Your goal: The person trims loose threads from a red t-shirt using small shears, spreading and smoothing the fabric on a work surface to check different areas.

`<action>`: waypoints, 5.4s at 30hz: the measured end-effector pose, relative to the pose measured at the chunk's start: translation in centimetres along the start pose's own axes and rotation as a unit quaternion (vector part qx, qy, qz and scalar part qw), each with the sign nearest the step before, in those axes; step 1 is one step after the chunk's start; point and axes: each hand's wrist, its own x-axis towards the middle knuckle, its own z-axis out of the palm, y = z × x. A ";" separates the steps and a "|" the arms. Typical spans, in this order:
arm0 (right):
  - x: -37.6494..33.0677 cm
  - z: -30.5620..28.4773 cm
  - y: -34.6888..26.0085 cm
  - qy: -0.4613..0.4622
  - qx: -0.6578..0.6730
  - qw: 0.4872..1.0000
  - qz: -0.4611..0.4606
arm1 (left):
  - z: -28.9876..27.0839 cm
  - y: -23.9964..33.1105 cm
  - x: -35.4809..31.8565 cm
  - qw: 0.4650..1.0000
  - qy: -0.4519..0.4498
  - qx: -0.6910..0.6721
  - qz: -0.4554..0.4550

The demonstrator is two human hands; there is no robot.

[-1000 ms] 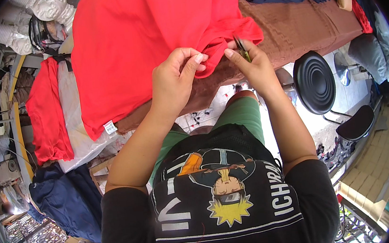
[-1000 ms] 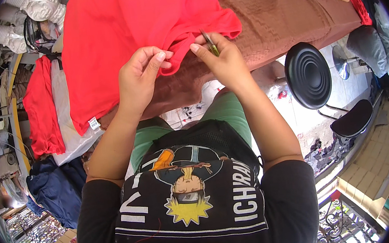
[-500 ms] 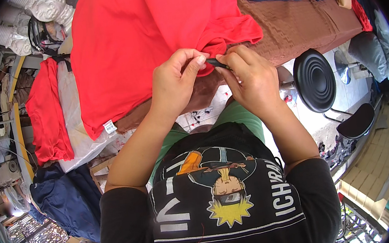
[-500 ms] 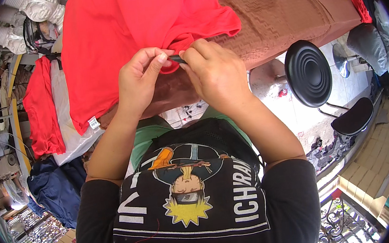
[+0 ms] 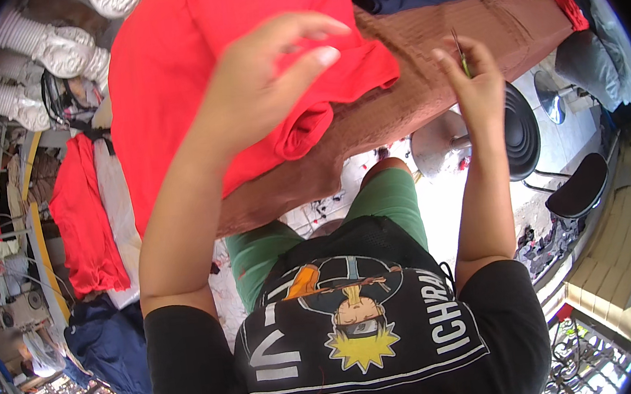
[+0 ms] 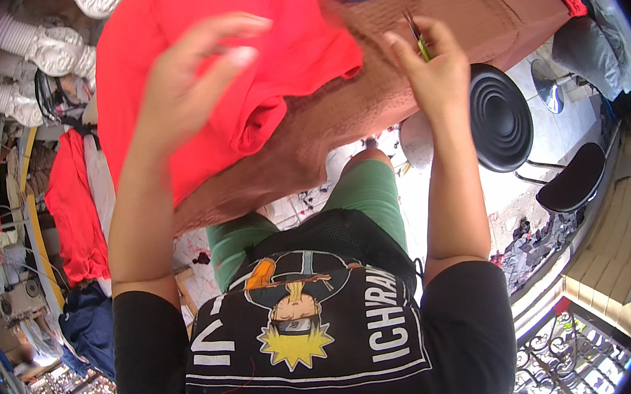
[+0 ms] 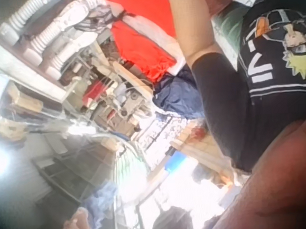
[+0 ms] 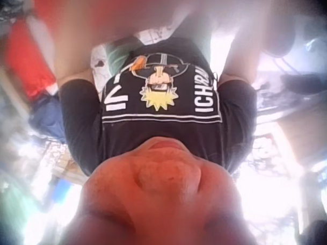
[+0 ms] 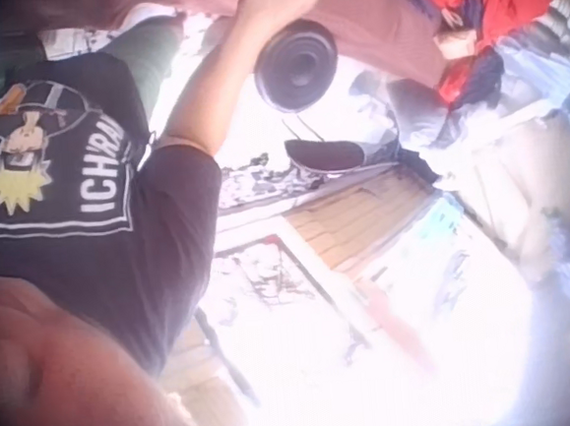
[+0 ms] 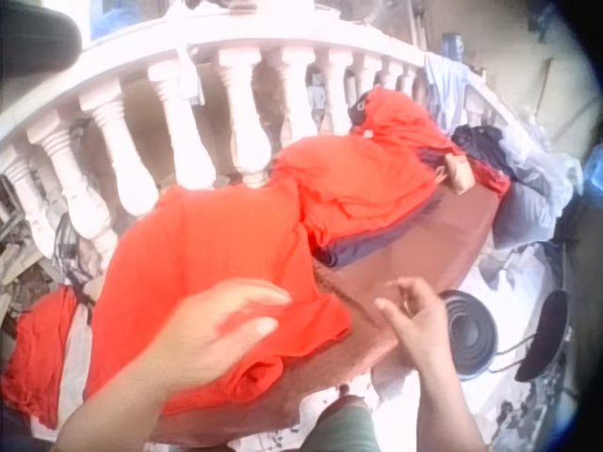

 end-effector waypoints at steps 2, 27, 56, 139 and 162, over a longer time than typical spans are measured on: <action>0.1 0.4 2.2 -0.051 -0.079 0.994 0.047 | 3.1 -3.0 2.7 0.995 -0.043 0.094 0.004; -3.0 -2.1 -11.6 0.067 0.350 0.877 -0.322 | -4.1 -1.4 8.4 0.836 -0.288 0.467 0.031; 5.1 -1.5 3.5 -0.271 0.284 0.920 -0.002 | -3.6 5.8 -17.0 0.809 -0.087 0.361 -0.455; -4.5 8.5 1.7 -0.327 -0.035 0.942 -0.067 | 8.5 -7.1 -8.1 0.949 0.079 0.068 -0.299; -1.3 8.7 -2.3 -0.509 -0.226 0.806 -0.200 | 7.8 -8.9 -8.2 0.945 0.070 -0.074 -0.312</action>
